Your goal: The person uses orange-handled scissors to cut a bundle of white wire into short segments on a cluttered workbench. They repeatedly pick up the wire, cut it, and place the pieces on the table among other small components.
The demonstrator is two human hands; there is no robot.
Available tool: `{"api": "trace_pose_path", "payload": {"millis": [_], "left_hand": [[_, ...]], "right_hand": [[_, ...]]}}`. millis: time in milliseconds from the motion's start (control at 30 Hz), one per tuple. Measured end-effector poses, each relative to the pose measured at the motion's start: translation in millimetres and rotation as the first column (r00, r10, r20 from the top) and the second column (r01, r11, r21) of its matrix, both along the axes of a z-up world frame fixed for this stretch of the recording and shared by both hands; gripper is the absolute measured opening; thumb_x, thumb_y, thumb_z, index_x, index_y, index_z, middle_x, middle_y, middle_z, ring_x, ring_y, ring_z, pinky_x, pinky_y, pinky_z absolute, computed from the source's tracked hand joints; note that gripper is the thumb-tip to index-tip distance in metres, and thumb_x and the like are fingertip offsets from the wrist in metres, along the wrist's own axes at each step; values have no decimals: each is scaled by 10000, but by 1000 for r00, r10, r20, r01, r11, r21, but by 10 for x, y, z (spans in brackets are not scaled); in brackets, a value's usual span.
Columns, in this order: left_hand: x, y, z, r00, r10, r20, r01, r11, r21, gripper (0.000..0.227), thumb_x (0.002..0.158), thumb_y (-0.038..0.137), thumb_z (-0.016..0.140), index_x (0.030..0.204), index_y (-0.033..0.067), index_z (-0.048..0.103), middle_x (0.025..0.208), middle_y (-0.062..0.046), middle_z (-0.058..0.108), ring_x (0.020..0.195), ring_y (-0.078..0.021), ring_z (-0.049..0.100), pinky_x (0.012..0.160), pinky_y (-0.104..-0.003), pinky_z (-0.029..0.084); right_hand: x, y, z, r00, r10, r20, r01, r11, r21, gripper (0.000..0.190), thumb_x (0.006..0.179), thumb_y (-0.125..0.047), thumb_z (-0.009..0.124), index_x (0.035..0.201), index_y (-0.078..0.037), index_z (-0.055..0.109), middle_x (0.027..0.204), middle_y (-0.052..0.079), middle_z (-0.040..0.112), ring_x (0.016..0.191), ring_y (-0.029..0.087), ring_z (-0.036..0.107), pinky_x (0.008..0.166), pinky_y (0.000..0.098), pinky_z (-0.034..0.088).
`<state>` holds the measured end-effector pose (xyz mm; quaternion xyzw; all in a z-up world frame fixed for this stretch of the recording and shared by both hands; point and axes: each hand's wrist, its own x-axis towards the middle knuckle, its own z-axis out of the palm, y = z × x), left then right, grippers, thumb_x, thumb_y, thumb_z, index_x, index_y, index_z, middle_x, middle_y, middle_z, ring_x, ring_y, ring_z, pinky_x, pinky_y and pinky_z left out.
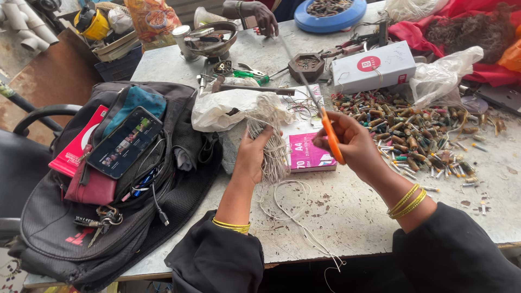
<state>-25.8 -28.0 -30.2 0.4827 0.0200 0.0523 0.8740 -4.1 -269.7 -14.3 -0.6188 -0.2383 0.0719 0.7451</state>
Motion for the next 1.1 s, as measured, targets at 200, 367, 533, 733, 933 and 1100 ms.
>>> {"api": "trace_pose_path", "payload": {"millis": [200, 367, 533, 733, 933, 1100], "left_hand": [[-60, 29, 106, 999, -25, 36, 28, 996, -90, 267, 933, 90, 546, 1171, 9, 636, 991, -151, 738, 749, -175, 698, 594, -331, 596], [-40, 61, 82, 995, 50, 85, -28, 969, -247, 255, 946, 214, 559, 1054, -3, 640, 899, -130, 701, 734, -199, 685, 633, -335, 593], [-36, 188, 66, 961, 200, 189, -140, 947, -289, 374, 1046, 414, 581, 990, 46, 611, 802, -84, 652, 651, -177, 620, 559, -335, 521], [14, 192, 4, 947, 221, 231, -135, 932, -337, 332, 1029, 385, 589, 1062, 56, 614, 874, -74, 648, 745, -179, 639, 663, -350, 553], [19, 109, 46, 967, 175, 185, -108, 940, -324, 411, 957, 393, 625, 1196, 66, 555, 961, -74, 659, 851, -184, 671, 759, -359, 579], [-72, 27, 106, 979, 165, 121, -173, 983, 59, 669, 755, 406, 816, 1257, 147, 459, 1060, -40, 671, 970, -144, 678, 880, -341, 578]], "right_hand": [[-10, 78, -150, 992, 119, -46, -125, 982, -144, 642, 861, -33, 734, 1447, 39, 481, 1106, 154, 658, 1037, 210, 707, 954, 349, 565], [-133, 167, -139, 986, 169, 12, -159, 944, -290, 763, 801, -132, 826, 1452, 32, 461, 1221, 145, 654, 1159, 186, 642, 1043, 319, 507], [-256, 209, -24, 992, 120, 48, -90, 909, -406, 870, 734, -256, 882, 1450, 15, 469, 1277, 124, 665, 1222, 156, 621, 1071, 300, 461], [-245, 216, -33, 993, 63, 95, -12, 887, -461, 832, 732, -235, 882, 1425, 13, 494, 1270, 123, 676, 1191, 146, 645, 1057, 294, 494], [-113, 206, -227, 988, 55, 143, 15, 895, -446, 704, 807, -102, 811, 1420, 25, 489, 1283, 130, 668, 1201, 155, 645, 1043, 303, 505], [-42, 177, -344, 985, 151, -80, -164, 968, -190, 639, 870, -11, 700, 1449, 34, 434, 1266, 131, 647, 1125, 185, 686, 973, 341, 544]]}}
